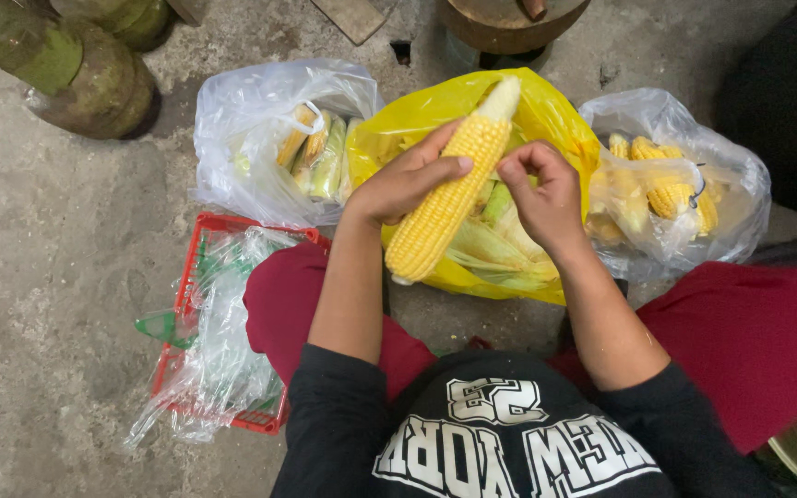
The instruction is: The person shucks corn cobs by hand, removing husks and silk from each cob. The person places the husks into a yellow plastic bag and the cleaned cobs into a clear plastic bag.
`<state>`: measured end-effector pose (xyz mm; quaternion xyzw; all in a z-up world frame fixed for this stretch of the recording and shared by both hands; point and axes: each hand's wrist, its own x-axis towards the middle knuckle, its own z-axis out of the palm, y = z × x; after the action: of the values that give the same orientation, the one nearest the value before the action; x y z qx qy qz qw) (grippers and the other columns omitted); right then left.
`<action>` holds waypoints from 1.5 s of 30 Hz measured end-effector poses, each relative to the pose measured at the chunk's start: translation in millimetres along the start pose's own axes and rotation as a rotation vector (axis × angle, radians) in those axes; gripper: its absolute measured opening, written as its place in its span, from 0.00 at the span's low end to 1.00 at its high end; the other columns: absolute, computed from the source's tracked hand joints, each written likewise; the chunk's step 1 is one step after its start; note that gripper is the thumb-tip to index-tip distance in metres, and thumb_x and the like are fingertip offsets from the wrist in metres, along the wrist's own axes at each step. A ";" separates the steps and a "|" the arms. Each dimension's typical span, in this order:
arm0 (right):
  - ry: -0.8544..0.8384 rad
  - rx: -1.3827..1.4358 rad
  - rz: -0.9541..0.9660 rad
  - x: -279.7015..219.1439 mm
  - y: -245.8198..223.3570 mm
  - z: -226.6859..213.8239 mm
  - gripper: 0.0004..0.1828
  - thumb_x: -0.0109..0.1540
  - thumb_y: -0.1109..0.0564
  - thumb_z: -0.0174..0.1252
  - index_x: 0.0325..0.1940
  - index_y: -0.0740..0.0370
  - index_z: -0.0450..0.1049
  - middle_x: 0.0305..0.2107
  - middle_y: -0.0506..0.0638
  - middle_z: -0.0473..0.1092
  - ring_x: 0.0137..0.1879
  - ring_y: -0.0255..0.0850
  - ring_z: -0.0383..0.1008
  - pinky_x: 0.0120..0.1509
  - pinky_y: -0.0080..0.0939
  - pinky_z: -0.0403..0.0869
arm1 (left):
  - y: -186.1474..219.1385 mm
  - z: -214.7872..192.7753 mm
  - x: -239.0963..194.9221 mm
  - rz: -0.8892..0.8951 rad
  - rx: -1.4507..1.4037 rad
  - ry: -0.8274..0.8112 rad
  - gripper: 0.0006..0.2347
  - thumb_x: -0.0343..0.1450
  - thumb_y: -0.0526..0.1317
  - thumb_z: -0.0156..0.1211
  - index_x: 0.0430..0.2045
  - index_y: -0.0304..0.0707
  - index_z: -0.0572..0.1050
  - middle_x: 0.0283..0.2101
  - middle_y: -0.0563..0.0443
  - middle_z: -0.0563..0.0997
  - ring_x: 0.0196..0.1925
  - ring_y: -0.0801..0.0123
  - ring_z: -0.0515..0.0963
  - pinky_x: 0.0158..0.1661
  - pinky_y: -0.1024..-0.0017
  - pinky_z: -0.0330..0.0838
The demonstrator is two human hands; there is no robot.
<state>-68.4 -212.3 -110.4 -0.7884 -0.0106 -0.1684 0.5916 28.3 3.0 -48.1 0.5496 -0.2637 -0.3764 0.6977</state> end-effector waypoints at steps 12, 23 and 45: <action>-0.221 -0.345 0.145 -22.5 -34.3 -50.1 0.49 0.53 0.45 0.74 0.75 0.56 0.62 0.62 0.57 0.71 0.65 0.46 0.74 0.67 0.44 0.71 | -65.8 -0.1 88.2 0.418 -0.685 0.743 0.14 0.71 0.38 0.66 0.48 0.40 0.71 0.31 0.50 0.76 0.31 0.65 0.77 0.35 0.66 0.74; 0.331 -0.611 0.206 11.4 123.3 -250.8 0.38 0.58 0.51 0.78 0.68 0.63 0.72 0.56 0.58 0.76 0.59 0.44 0.78 0.63 0.43 0.74 | -48.3 -9.0 77.0 0.189 -0.667 0.727 0.13 0.71 0.42 0.62 0.49 0.45 0.72 0.29 0.54 0.75 0.32 0.66 0.76 0.37 0.66 0.74; 0.275 -0.424 0.727 -49.2 166.9 -233.9 0.43 0.55 0.37 0.69 0.63 0.71 0.71 0.49 0.64 0.77 0.51 0.49 0.79 0.55 0.44 0.74 | -263.5 199.1 173.6 -0.195 0.885 -0.090 0.35 0.67 0.38 0.62 0.70 0.46 0.53 0.49 0.29 0.80 0.48 0.45 0.81 0.48 0.55 0.75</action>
<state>-137.8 -472.4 -222.2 -0.8151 0.3808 -0.0512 0.4335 -89.1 -281.3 -259.3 0.8003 -0.3763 -0.3148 0.3447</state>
